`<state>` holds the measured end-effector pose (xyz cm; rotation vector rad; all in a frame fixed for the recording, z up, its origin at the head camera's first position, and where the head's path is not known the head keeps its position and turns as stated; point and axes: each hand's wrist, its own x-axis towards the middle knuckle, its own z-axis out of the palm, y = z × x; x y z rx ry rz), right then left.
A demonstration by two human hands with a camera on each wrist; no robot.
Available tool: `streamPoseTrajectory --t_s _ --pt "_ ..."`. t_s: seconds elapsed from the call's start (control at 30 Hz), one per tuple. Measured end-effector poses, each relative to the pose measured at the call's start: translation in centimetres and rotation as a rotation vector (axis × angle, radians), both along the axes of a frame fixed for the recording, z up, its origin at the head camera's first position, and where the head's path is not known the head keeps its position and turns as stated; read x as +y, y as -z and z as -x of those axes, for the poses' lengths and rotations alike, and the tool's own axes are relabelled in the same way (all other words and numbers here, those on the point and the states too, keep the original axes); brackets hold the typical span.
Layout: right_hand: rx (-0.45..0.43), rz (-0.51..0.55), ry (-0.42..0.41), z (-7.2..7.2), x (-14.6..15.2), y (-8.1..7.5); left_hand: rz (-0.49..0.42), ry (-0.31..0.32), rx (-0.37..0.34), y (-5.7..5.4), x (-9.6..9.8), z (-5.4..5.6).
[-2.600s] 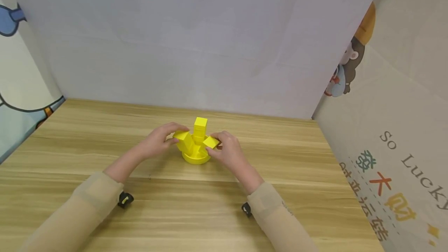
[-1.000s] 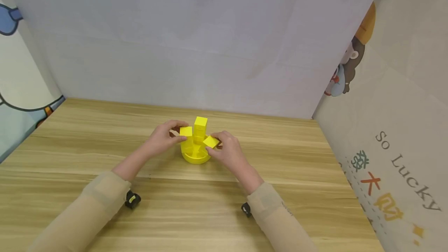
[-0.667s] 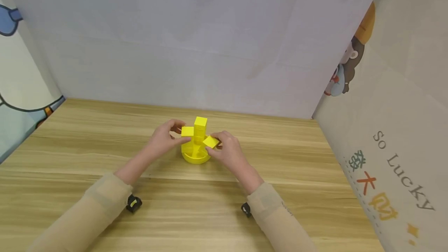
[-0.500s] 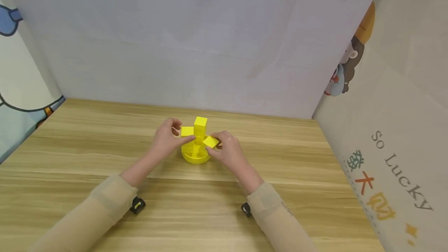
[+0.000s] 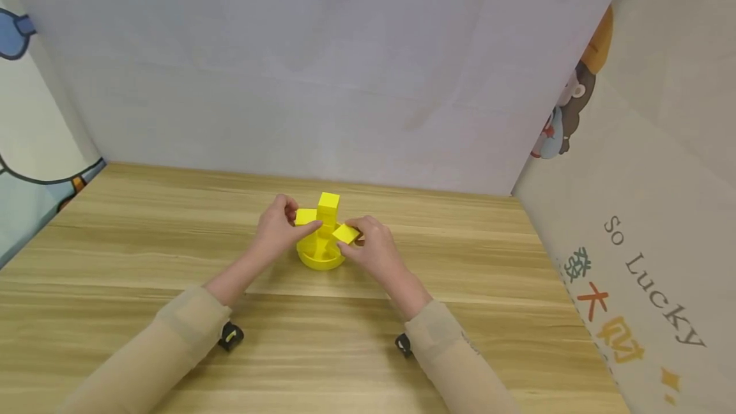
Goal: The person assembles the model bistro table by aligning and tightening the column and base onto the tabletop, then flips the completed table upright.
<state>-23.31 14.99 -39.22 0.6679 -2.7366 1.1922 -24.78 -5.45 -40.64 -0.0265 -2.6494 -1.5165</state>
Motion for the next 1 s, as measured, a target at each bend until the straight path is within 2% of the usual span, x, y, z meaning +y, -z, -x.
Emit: streamPoseTrajectory --t_s 0.27,0.63,0.83,1.0 --pt "-0.007 -0.006 0.002 0.0 0.0 -0.1 0.006 0.082 0.034 0.0 -0.6 0.2" --pt "-0.033 -0.003 0.014 0.0 -0.1 -0.2 0.109 0.338 0.125 -0.1 -1.9 0.4" --pt "-0.027 -0.019 0.016 0.0 -0.1 -0.2 0.125 0.479 0.098 -0.3 -2.3 0.3" --pt "-0.027 -0.013 0.012 0.0 -0.1 -0.1 0.121 0.517 0.066 -0.4 -2.3 0.2"
